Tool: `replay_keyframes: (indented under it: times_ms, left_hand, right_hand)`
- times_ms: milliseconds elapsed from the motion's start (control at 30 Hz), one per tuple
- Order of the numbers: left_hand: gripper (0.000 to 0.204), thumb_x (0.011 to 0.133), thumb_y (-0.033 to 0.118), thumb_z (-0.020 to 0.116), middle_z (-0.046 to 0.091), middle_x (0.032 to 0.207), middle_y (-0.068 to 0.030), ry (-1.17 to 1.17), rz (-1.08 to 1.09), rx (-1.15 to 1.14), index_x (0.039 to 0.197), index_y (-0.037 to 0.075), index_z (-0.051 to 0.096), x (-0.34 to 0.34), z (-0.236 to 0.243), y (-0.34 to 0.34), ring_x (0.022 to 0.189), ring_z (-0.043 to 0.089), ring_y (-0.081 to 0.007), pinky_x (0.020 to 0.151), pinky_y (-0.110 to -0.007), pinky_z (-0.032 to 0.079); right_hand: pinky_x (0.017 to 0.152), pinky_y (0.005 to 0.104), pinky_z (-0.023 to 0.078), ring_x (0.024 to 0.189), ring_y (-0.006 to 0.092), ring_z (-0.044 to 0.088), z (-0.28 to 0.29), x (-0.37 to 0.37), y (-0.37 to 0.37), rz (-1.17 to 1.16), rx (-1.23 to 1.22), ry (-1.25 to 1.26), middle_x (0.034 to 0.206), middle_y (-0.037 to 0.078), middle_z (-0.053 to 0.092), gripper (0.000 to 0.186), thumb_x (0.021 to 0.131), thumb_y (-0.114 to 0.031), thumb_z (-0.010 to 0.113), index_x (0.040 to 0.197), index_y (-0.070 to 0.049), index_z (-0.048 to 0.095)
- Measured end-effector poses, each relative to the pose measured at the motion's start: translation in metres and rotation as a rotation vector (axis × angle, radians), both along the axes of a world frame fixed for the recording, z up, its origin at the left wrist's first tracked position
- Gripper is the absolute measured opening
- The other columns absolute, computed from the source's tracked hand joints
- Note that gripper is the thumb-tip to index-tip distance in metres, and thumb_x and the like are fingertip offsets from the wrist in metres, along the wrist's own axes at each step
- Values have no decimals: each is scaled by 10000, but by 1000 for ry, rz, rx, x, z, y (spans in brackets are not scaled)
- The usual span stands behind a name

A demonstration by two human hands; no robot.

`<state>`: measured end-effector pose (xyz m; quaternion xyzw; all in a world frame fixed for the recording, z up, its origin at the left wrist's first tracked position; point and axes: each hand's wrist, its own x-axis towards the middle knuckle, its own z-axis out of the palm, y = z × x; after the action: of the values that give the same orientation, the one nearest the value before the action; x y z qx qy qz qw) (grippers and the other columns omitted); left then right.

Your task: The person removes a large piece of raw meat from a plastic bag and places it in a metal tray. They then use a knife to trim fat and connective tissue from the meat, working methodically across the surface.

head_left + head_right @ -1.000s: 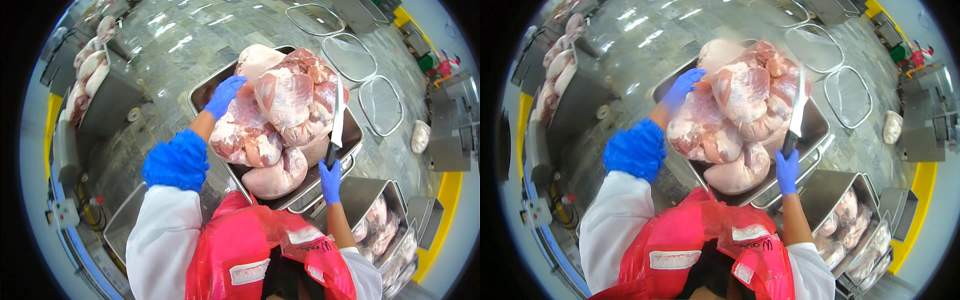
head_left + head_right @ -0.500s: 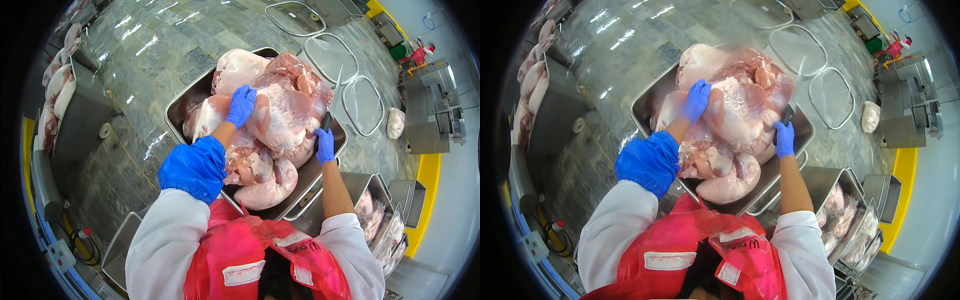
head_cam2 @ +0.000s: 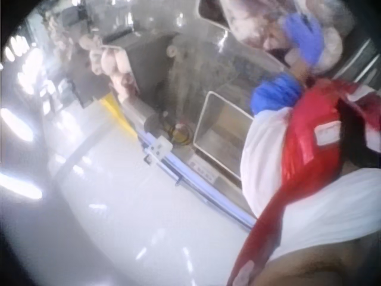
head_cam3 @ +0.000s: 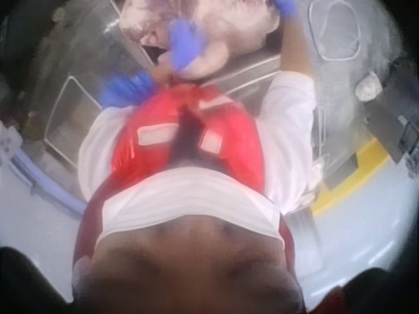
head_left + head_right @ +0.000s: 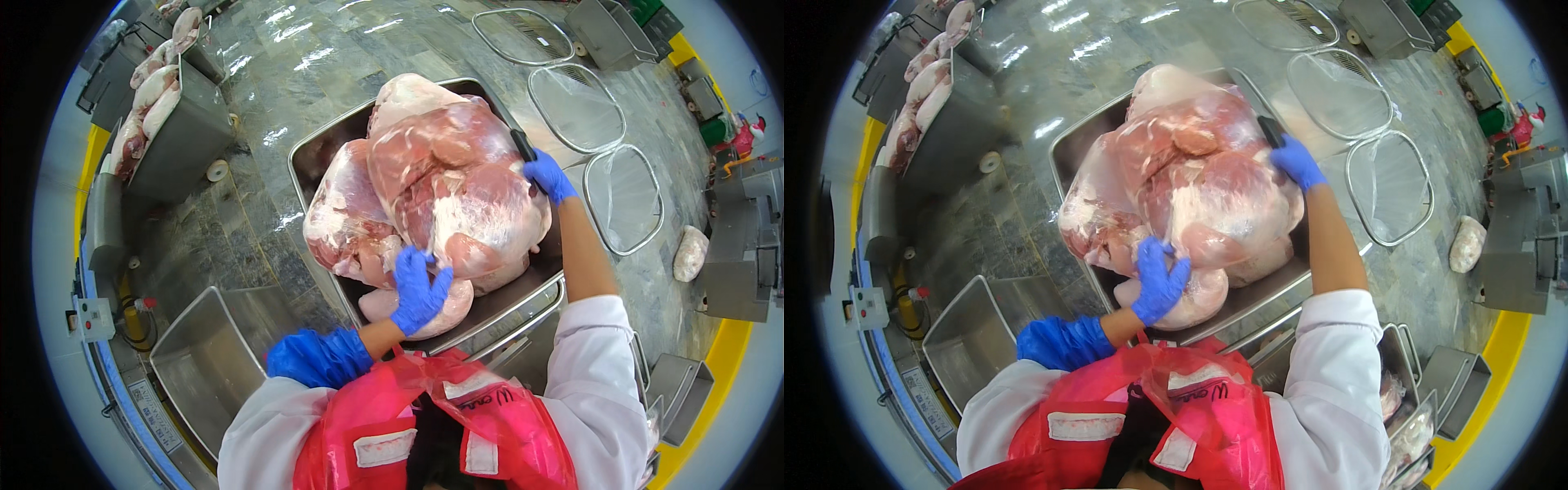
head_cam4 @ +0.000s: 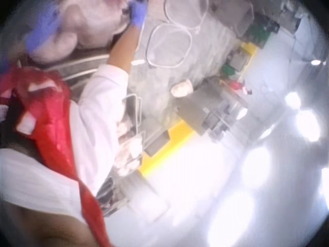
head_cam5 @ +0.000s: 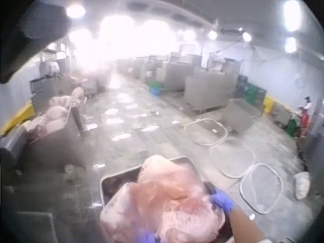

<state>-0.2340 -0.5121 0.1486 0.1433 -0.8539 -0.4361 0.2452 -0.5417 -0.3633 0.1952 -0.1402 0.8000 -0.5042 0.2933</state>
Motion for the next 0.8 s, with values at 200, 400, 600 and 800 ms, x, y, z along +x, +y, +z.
replay_keyframes:
  times_ms: [200, 400, 600, 800]
  left_hand:
    - [603, 733, 237, 652, 367, 1148, -241, -21, -146, 19, 1223, 36, 362, -14, -18, 72, 1062, 362, -398, 932, -463, 290]
    - [648, 775, 211, 593, 453, 1190, -223, -280, -510, -134, 1329, 31, 307, -65, 17, 63, 1095, 429, -379, 931, -460, 335]
    - [319, 762, 172, 602, 584, 976, -152, -52, -572, -327, 1054, 48, 565, -114, 85, -19, 883, 568, -322, 769, -404, 459]
    - [337, 772, 286, 588, 534, 1144, -144, -178, -494, -591, 1064, 118, 589, -210, 81, -102, 1093, 479, -317, 926, -439, 364]
  right_hand:
    - [552, 296, 468, 600, 189, 557, 5, -50, -30, 207, 142, 238, 705, 75, 533, 332, 628, -116, 549, 944, -17, 527]
    - [792, 301, 449, 896, 243, 587, -3, -84, -60, 380, 166, 423, 981, 181, 604, 626, 616, -175, 608, 1217, -50, 483]
    - [782, 383, 440, 908, 349, 568, -13, -113, -67, 270, 299, 593, 988, 230, 577, 531, 625, -246, 603, 1104, -36, 510]
    - [728, 421, 437, 859, 388, 555, 51, -71, -4, 43, 283, 782, 918, 248, 574, 345, 678, -248, 563, 902, 14, 537]
